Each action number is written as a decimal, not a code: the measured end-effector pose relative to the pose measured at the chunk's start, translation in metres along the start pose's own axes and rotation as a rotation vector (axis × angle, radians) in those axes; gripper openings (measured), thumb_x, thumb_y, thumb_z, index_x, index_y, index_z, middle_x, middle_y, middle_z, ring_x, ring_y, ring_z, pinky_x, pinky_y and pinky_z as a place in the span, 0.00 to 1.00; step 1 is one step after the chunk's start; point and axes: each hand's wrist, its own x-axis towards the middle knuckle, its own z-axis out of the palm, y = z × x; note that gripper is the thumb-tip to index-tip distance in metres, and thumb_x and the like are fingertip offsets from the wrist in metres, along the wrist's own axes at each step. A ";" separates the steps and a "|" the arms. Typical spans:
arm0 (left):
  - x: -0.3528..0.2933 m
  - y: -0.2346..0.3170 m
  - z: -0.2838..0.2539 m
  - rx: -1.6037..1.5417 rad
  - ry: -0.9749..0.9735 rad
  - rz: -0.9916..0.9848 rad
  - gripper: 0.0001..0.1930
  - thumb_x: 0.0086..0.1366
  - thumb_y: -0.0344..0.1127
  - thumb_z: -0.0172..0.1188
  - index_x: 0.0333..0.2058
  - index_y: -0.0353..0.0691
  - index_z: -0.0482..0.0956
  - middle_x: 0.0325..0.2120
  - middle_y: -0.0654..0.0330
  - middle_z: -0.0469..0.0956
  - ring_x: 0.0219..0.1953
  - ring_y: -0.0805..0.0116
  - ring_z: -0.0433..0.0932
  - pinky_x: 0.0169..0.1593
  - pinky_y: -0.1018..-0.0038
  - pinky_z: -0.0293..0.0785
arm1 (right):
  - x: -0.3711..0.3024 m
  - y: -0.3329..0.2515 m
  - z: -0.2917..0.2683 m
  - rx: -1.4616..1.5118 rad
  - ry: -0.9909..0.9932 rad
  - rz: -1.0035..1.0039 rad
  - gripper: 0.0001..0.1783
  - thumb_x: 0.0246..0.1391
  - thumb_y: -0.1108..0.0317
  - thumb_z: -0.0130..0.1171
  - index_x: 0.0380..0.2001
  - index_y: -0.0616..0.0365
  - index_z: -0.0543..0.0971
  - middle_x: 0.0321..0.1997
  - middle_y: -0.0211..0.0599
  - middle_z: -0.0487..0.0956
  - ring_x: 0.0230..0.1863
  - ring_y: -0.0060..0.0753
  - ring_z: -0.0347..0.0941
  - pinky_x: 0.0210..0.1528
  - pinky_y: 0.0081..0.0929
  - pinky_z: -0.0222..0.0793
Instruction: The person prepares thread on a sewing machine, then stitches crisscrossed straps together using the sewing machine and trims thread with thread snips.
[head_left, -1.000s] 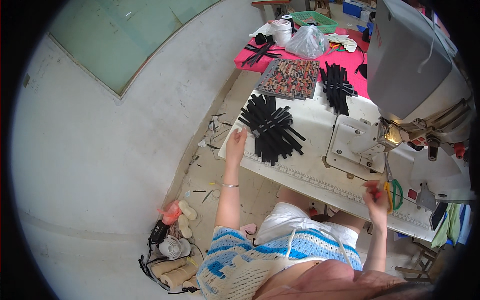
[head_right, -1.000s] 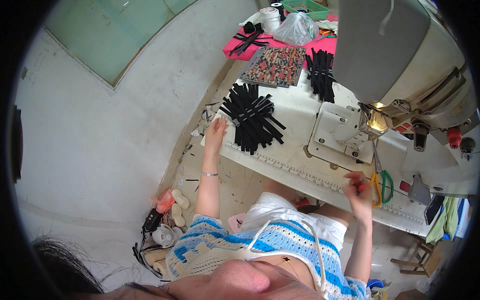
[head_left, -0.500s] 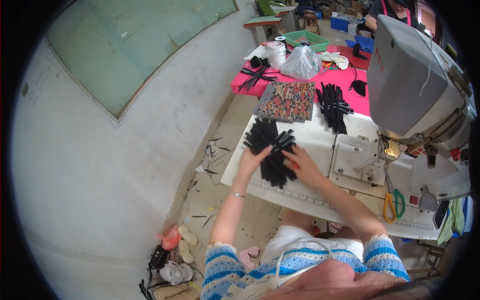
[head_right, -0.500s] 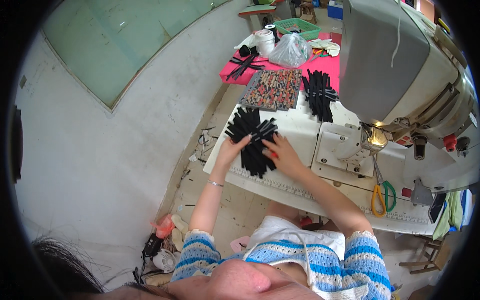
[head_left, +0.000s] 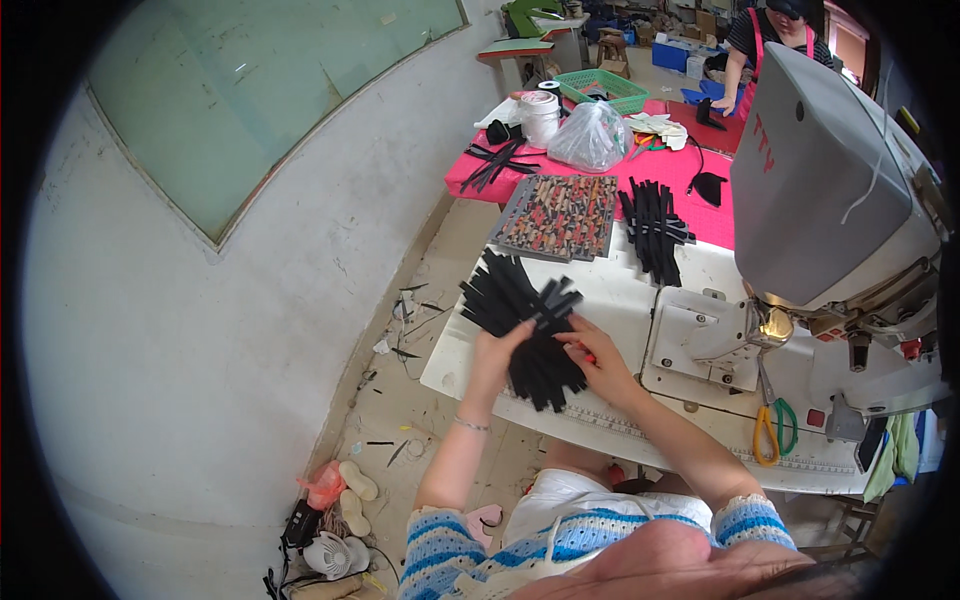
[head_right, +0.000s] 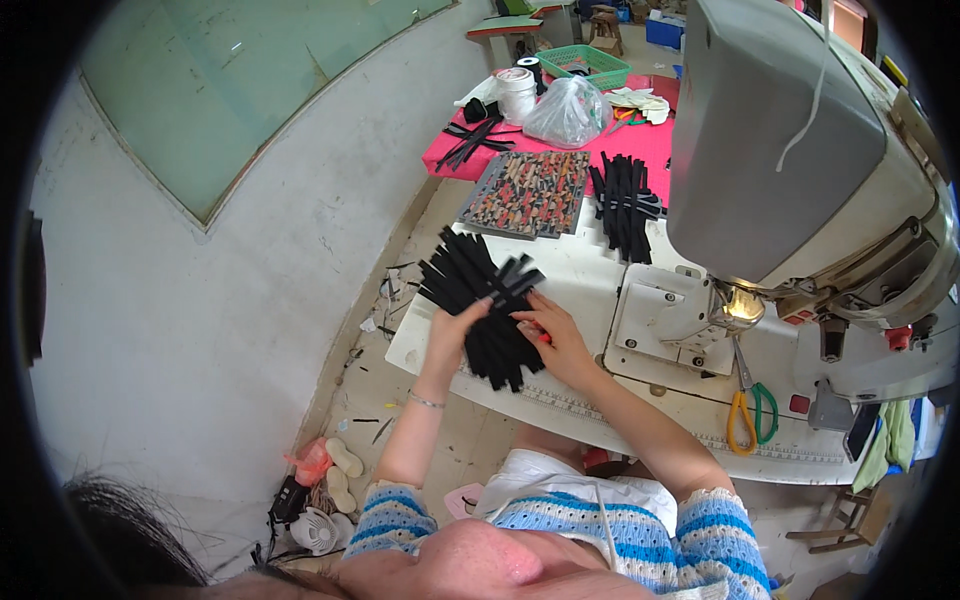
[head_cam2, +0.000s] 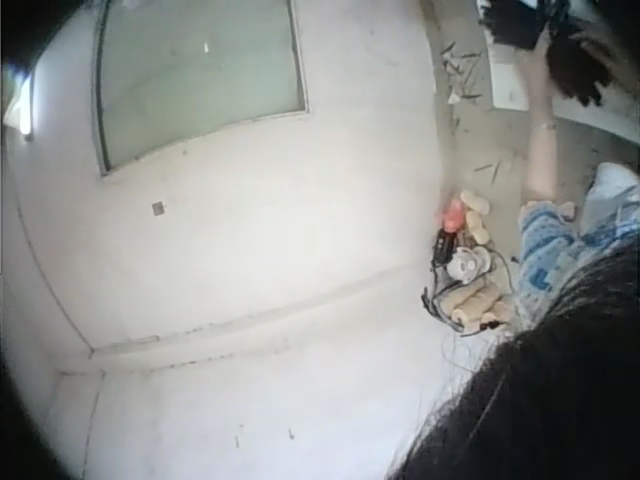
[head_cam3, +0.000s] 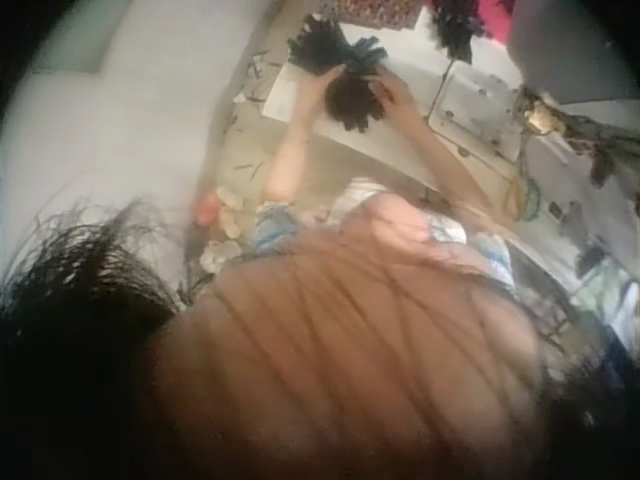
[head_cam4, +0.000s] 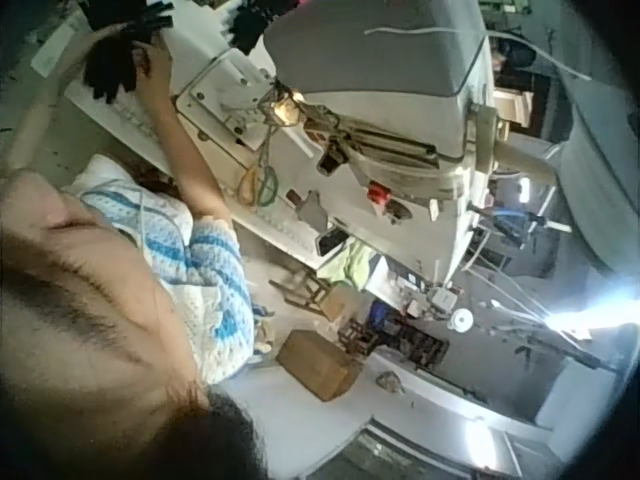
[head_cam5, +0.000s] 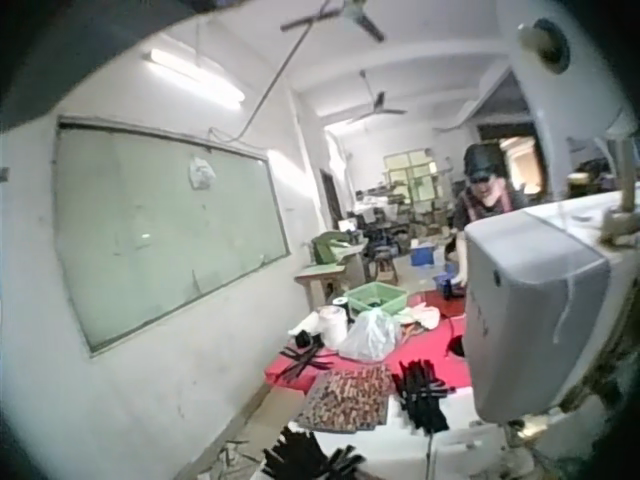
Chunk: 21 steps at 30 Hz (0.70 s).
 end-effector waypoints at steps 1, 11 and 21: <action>0.009 0.008 0.000 -0.049 0.014 -0.030 0.15 0.53 0.28 0.63 0.41 0.32 0.75 0.35 0.61 0.77 0.36 0.74 0.74 0.43 0.77 0.70 | -0.001 -0.002 -0.002 0.186 0.107 0.032 0.14 0.57 0.68 0.50 0.47 0.53 0.73 0.59 0.44 0.66 0.61 0.39 0.59 0.59 0.30 0.54; 0.196 0.042 0.029 0.029 -0.121 -0.036 0.24 0.48 0.35 0.69 0.41 0.26 0.74 0.33 0.56 0.78 0.32 0.69 0.78 0.37 0.74 0.73 | -0.050 -0.001 -0.030 0.258 0.310 0.210 0.12 0.61 0.69 0.45 0.44 0.61 0.71 0.56 0.37 0.69 0.46 0.28 0.65 0.50 0.22 0.60; 0.195 0.007 0.076 0.982 0.845 0.997 0.27 0.52 0.49 0.62 0.38 0.28 0.73 0.26 0.54 0.72 0.36 0.57 0.73 0.44 0.67 0.68 | -0.047 0.002 -0.029 0.532 0.345 0.347 0.13 0.63 0.64 0.42 0.40 0.63 0.71 0.44 0.38 0.74 0.46 0.28 0.69 0.50 0.25 0.63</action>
